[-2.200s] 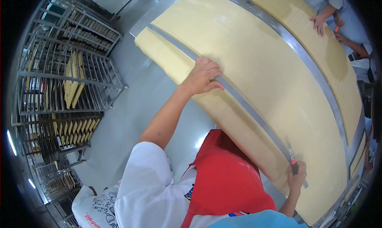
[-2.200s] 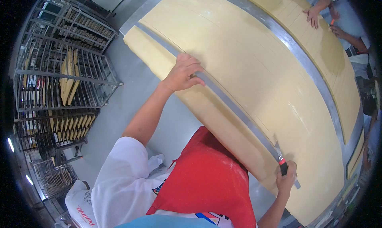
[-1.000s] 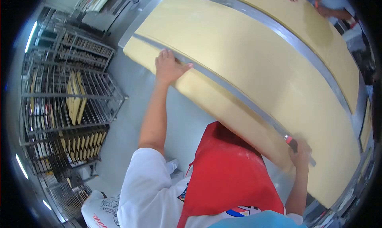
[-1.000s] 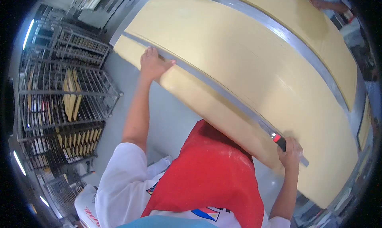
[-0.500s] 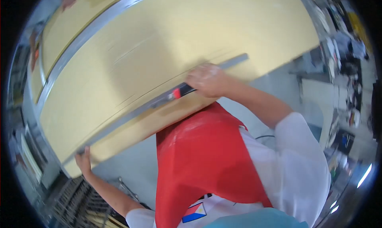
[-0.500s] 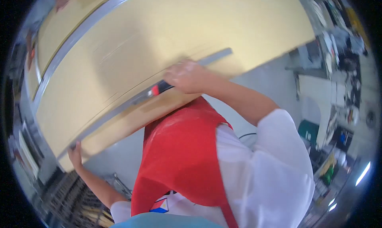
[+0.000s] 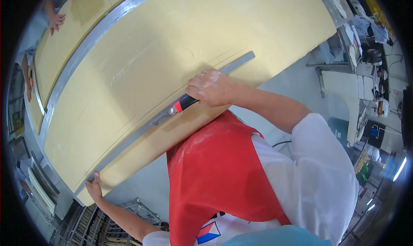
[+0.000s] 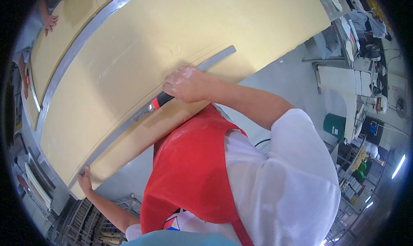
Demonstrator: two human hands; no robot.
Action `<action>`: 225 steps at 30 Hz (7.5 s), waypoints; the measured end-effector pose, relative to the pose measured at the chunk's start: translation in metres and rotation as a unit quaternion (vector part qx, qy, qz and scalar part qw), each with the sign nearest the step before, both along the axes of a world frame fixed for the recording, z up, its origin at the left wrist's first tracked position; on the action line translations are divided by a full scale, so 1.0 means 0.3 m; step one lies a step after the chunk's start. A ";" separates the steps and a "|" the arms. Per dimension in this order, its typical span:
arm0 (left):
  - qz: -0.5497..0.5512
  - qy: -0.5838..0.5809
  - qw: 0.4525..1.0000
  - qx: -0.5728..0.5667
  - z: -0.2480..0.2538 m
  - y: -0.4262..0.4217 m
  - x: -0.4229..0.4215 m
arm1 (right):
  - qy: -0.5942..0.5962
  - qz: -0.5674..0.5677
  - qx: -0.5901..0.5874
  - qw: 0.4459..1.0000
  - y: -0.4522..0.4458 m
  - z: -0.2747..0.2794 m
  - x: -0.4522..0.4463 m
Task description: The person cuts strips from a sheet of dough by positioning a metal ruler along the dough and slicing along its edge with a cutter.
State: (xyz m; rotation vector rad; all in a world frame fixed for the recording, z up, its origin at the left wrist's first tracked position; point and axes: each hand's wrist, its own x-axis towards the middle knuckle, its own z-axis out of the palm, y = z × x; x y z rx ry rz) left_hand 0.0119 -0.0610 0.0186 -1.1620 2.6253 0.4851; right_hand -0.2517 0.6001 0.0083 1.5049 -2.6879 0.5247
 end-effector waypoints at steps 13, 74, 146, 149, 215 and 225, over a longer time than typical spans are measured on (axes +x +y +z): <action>-0.004 0.035 0.999 0.012 0.005 0.000 0.015 | 0.024 -0.013 -0.031 0.999 -0.011 -0.004 0.027; 0.091 -0.168 0.978 -0.085 0.127 0.307 -0.175 | -0.270 0.114 0.029 0.956 -0.982 0.171 -0.156; 0.074 -0.166 0.982 -0.059 0.049 0.254 -0.156 | -0.165 0.307 0.239 0.906 -1.178 0.253 0.084; 0.067 -0.172 0.978 -0.094 0.009 0.258 -0.158 | -0.108 0.330 0.265 0.900 -1.210 0.235 0.071; 0.051 -0.214 0.975 -0.037 0.085 1.562 -0.700 | -0.116 0.165 0.420 0.885 0.813 0.452 -0.526; 0.003 -0.209 0.978 -0.020 0.113 1.569 -0.690 | -0.110 0.138 0.410 0.895 0.837 0.434 -0.506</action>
